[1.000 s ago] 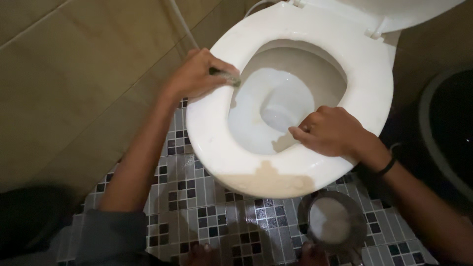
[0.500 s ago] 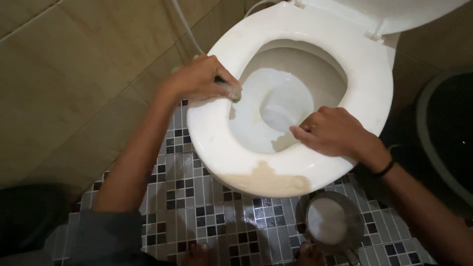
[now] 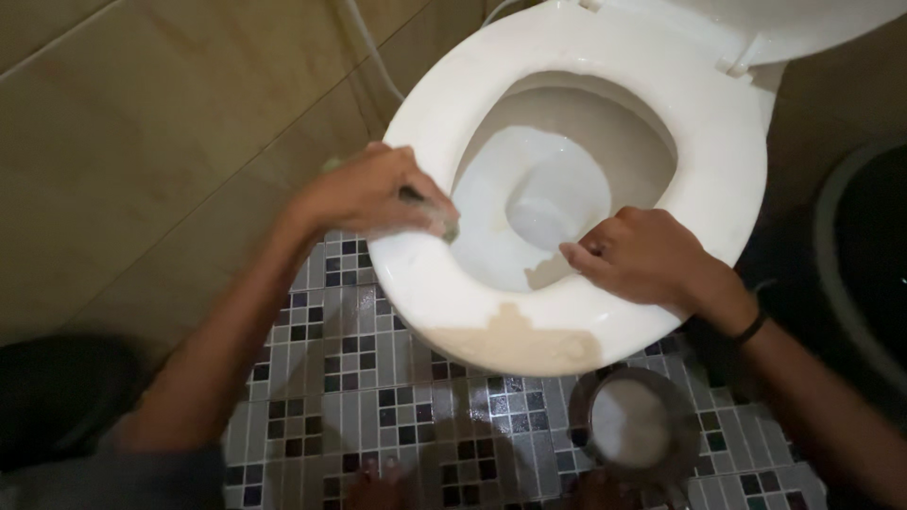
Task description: The person cleans the outer rim and seat of a toilet using a cloth, then lifts the lid and wipes the underside of the lid and seat.
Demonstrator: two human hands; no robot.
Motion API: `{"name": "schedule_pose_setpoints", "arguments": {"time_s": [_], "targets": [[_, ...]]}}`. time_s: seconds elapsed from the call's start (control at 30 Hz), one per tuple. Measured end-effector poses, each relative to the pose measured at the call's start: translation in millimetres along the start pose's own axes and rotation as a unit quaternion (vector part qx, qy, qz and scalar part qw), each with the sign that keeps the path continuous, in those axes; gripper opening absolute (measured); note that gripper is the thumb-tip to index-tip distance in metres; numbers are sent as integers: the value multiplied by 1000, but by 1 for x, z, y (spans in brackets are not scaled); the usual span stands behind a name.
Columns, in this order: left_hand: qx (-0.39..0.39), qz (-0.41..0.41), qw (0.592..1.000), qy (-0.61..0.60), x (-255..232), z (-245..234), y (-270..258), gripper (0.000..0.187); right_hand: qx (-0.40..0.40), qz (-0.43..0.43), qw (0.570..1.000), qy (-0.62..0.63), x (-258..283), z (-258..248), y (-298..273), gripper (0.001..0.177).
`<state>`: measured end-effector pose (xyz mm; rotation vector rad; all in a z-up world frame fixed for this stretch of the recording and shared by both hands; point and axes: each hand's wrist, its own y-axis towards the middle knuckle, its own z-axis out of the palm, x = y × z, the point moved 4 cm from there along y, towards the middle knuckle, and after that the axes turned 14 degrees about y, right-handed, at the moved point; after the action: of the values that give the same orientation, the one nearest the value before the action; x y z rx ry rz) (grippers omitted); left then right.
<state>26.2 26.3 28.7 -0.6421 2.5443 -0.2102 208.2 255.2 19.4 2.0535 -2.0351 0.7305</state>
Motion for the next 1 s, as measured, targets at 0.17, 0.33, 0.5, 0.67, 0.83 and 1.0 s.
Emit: {"name": "schedule_pose_setpoints", "arguments": {"time_s": [0.17, 0.33, 0.5, 0.67, 0.83, 1.0], "targets": [[-181, 19, 982, 59, 1, 5, -5, 18, 60, 43, 997, -2, 2, -1, 2, 61], [-351, 17, 935, 42, 9, 9, 0, 17, 50, 39, 998, 19, 2, -2, 1, 59], [-307, 16, 949, 64, -6, 35, -31, 19, 68, 74, 995, 23, -6, 4, 3, 57], [-337, 87, 931, 108, -38, 57, -66, 19, 40, 9, 999, 12, 1, 2, 0, 59], [-352, 75, 927, 103, -18, 52, -53, 18, 64, 46, 996, -43, 2, 5, -2, 59], [-409, 39, 908, 81, -18, 47, -56, 21, 52, 70, 996, -14, 2, 6, -1, 56]]}}
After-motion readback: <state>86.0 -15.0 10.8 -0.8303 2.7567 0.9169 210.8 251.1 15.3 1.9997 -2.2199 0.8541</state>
